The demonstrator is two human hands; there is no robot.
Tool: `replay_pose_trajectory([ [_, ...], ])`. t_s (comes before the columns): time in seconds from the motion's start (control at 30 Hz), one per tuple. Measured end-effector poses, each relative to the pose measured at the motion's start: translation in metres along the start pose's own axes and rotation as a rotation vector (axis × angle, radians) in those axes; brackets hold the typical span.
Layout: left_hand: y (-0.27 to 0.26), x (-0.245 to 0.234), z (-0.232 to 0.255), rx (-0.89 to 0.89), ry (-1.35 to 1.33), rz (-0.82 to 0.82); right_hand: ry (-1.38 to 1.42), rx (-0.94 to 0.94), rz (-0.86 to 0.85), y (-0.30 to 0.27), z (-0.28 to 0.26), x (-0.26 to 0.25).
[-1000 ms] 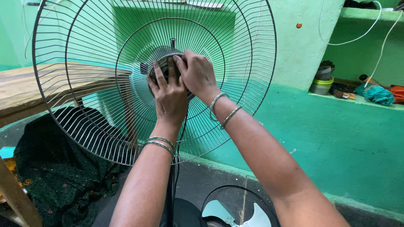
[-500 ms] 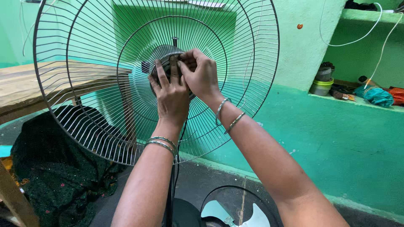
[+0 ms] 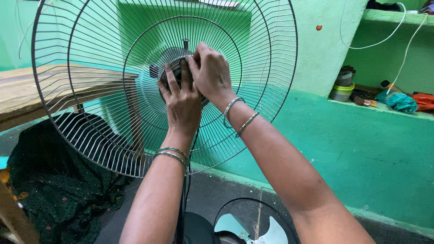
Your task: The person removes the front wire cage of a standing electric fan by unscrewing the central nut. They then detach the fan blades from the motor shaft and place them on the floor.
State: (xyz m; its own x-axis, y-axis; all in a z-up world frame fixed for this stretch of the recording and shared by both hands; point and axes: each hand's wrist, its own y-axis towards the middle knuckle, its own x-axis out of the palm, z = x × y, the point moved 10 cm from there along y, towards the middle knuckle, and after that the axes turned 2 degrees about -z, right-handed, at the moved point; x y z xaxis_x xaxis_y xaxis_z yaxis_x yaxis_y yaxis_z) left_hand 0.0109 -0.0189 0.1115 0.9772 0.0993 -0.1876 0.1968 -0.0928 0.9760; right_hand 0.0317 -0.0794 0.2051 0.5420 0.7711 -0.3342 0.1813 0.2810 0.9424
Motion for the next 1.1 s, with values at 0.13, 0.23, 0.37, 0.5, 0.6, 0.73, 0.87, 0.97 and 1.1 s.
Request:
replay_pose_trajectory([
  [0.13, -0.001, 0.0, 0.0, 0.006, 0.059, 0.002, 0.084, -0.036, 0.016, -0.002, -0.006, -0.006],
  [0.23, 0.0, -0.004, -0.001, -0.009, -0.095, 0.02, 0.071, -0.132, 0.011, -0.011, -0.015, -0.01],
  [0.37, 0.001, -0.004, 0.0, -0.001, -0.01, 0.02, -0.023, -0.096, -0.022, -0.012, -0.007, -0.007],
  [0.5, 0.001, -0.004, 0.0, -0.003, 0.015, 0.028, 0.06, -0.029, -0.018, -0.008, 0.006, -0.007],
  [0.6, 0.0, -0.005, 0.001, 0.001, 0.016, 0.041, 0.067, -0.034, -0.019, -0.007, 0.004, -0.005],
  [0.73, 0.001, -0.002, 0.0, 0.004, 0.019, 0.003, 0.044, -0.103, 0.009, -0.012, -0.008, -0.006],
  [0.87, -0.001, -0.008, 0.001, 0.003, 0.033, 0.055, 0.108, -0.133, 0.046, -0.017, -0.013, -0.014],
  [0.97, -0.001, -0.008, 0.0, 0.003, 0.012, 0.054, 0.072, -0.121, 0.054, -0.019, -0.014, -0.014],
  [1.1, 0.0, -0.002, 0.0, -0.009, 0.052, 0.014, -0.06, -0.194, 0.062, -0.021, -0.02, -0.012],
])
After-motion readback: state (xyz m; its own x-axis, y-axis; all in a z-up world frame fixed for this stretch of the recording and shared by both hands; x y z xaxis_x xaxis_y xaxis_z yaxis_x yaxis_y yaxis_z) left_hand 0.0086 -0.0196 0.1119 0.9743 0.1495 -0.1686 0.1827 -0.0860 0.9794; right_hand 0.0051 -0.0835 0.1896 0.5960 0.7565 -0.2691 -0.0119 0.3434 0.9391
